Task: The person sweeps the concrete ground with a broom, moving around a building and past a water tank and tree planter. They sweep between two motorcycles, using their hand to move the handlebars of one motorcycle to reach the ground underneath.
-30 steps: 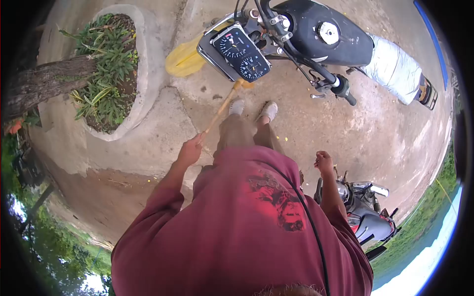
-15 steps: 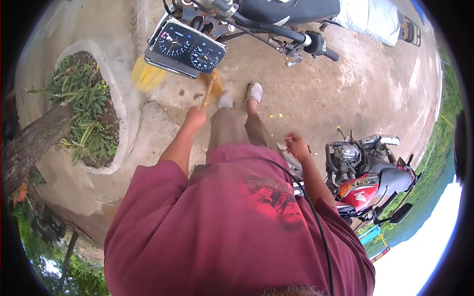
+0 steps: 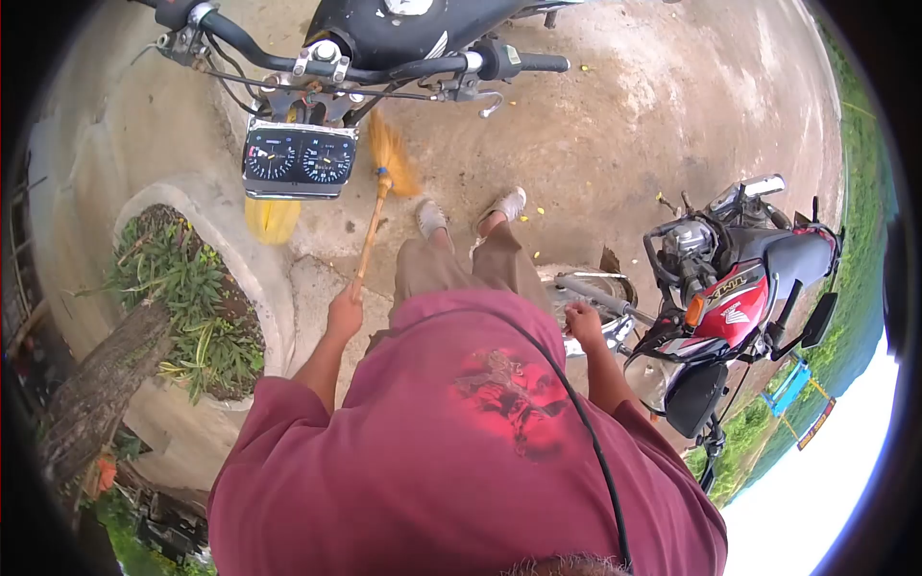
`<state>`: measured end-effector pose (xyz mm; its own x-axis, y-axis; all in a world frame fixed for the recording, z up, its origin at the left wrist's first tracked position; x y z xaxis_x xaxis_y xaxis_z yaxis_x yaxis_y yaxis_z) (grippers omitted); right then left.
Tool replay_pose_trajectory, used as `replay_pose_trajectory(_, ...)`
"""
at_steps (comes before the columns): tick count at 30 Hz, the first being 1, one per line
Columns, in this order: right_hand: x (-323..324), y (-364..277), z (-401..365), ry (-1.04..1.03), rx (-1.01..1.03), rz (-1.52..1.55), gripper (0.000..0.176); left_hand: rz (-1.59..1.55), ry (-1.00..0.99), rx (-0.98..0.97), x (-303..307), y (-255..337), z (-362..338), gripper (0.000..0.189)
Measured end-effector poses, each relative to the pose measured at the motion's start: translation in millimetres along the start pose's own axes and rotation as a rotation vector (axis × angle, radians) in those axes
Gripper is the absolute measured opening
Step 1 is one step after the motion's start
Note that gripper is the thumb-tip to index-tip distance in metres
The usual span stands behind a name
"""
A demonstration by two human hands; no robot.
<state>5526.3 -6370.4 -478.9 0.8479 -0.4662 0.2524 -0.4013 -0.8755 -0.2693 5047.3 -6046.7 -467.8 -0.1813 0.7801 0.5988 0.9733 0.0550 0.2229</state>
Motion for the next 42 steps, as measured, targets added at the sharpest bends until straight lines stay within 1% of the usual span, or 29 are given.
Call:
replay_pose_trajectory(1,2.2,33.5,4.1,-0.02,-0.067,-0.01,0.024,0.076,0.008,0.004,-2.9,-27.1,-28.0,0.033)
replay_pose_trajectory(2,4.5,58.6,5.1,-0.069,0.0,-0.234,0.033,0.092,-0.094,0.128,-3.1,-42.5,-47.4,0.028)
replay_pose_trajectory(3,5.6,78.3,11.0,-0.116,0.073,-0.46,0.042,0.094,-0.132,0.229,-8.7,-51.9,-48.3,0.027)
replay_pose_trajectory(5,-1.0,105.1,38.8,-0.385,0.364,-1.167,0.052,0.088,-0.204,0.437,-34.5,-65.5,-34.6,0.026)
replay_pose_trajectory(6,6.1,82.8,20.7,-0.184,0.218,-0.649,0.05,-0.062,-0.181,0.572,-42.6,-49.0,-19.0,0.028)
replay_pose_trajectory(7,11.5,81.6,27.3,-0.179,0.239,-0.647,0.049,-0.202,-0.16,0.702,-48.3,-26.2,5.6,0.03)
replay_pose_trajectory(9,26.9,70.6,65.2,-0.156,0.286,-0.641,0.048,-0.205,-0.127,0.563,-73.9,-4.7,85.1,0.033)
replay_pose_trajectory(11,47.1,-19.7,29.1,-0.159,0.364,-0.844,0.045,-0.047,-0.078,0.415,-39.3,103.8,129.8,0.035)
replay_pose_trajectory(12,63.5,-16.1,47.5,-0.059,0.437,-0.765,0.038,-0.108,-0.112,0.417,-16.7,165.4,148.5,0.035)
replay_pose_trajectory(13,76.5,-17.8,62.6,0.039,0.51,-0.684,0.032,-0.117,-0.064,0.321,-25.1,178.9,205.5,0.034)
replay_pose_trajectory(15,94.6,-38.1,78.1,0.068,0.101,0.041,0.022,-0.053,-0.04,0.16,11.1,263.9,254.9,0.034)
replay_pose_trajectory(16,100.7,-44.7,88.4,0.094,0.076,0.122,0.018,-0.157,-0.069,0.102,24.4,293.2,270.6,0.029)
replay_pose_trajectory(17,105.5,-46.6,95.4,0.122,0.049,0.204,0.015,-0.136,-0.029,0.012,36.9,313.7,277.9,0.025)
replay_pose_trajectory(18,105.8,-48.7,98.6,0.12,0.08,0.172,0.017,-0.113,0.013,-0.084,42.6,325.7,282.2,0.022)
replay_pose_trajectory(20,105.8,-57.2,100.2,0.126,0.163,0.116,0.02,-0.242,-0.055,-0.007,38.7,325.9,262.3,0.013)
replay_pose_trajectory(21,100.7,-56.7,93.6,0.099,0.161,0.136,0.02,-0.309,-0.088,0.034,36.2,320.3,244.0,0.009)
replay_pose_trajectory(23,78.3,-62.8,79.3,0.044,0.174,0.177,0.021,-0.586,-0.214,0.106,17.8,286.3,206.1,0.006)
replay_pose_trajectory(25,53.1,-74.2,55.6,-0.034,0.205,0.128,0.023,-0.753,-0.298,0.135,6.6,262.6,149.0,0.004)
replay_pose_trajectory(28,4.7,-111.8,11.8,-0.184,0.297,0.02,0.029,-0.92,-0.412,0.191,6.1,260.9,61.8,0.004)
replay_pose_trajectory(29,-14.1,-130.1,-1.4,-0.237,0.397,-0.028,0.032,-1.011,-0.46,0.204,5.6,266.5,42.0,0.004)
replay_pose_trajectory(30,-33.8,-150.1,-12.4,-0.288,0.495,-0.078,0.034,-0.989,-0.493,0.2,5.4,277.1,28.1,0.004)
replay_pose_trajectory(32,-72.2,-178.2,-25.0,-0.406,0.419,0.035,0.04,-0.944,-0.568,0.194,-0.9,298.5,4.5,0.005)
replay_pose_trajectory(34,-109.2,-191.3,-23.8,-0.388,0.359,0.304,0.039,-0.883,-0.652,0.112,-12.7,322.6,6.5,0.007)
replay_pose_trajectory(35,-121.7,-197.0,-21.9,-0.372,0.332,0.444,0.039,-0.815,-0.697,0.035,-16.1,338.2,8.0,0.009)
replay_pose_trajectory(36,-126.4,-197.9,-19.8,-0.444,0.232,0.585,0.037,-0.749,-0.745,-0.041,-18.9,352.4,8.1,0.01)
replay_pose_trajectory(38,-129.8,-188.1,-24.0,-0.584,0.014,0.865,0.035,-0.538,-0.834,-0.241,-18.6,373.5,1.3,0.023)
replay_pose_trajectory(39,-130.1,-191.5,-36.7,-0.477,0.031,1.017,0.027,-0.296,-0.877,-0.36,-13.6,375.7,-4.9,0.028)
replay_pose_trajectory(41,-125.5,-166.7,-32.9,-0.307,-0.007,1.148,0.02,0.206,-0.927,-0.6,-0.6,380.7,-16.9,0.041)
replay_pose_trajectory(42,-118.9,-148.7,-40.0,-0.231,-0.031,1.099,0.019,0.424,-1.04,-0.767,10.4,386.5,-24.3,0.052)
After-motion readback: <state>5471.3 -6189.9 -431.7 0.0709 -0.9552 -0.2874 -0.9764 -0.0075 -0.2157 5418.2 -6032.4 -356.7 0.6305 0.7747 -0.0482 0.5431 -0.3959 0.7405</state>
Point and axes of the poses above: each hand's wrist, its own z-axis towards the middle knuckle, its own x-axis out of the back of the hand, y = z × x, the point moved 3 cm from there along z, towards the middle knuckle, and after that the axes turned 7 degrees about z, right-handed, at the moved point
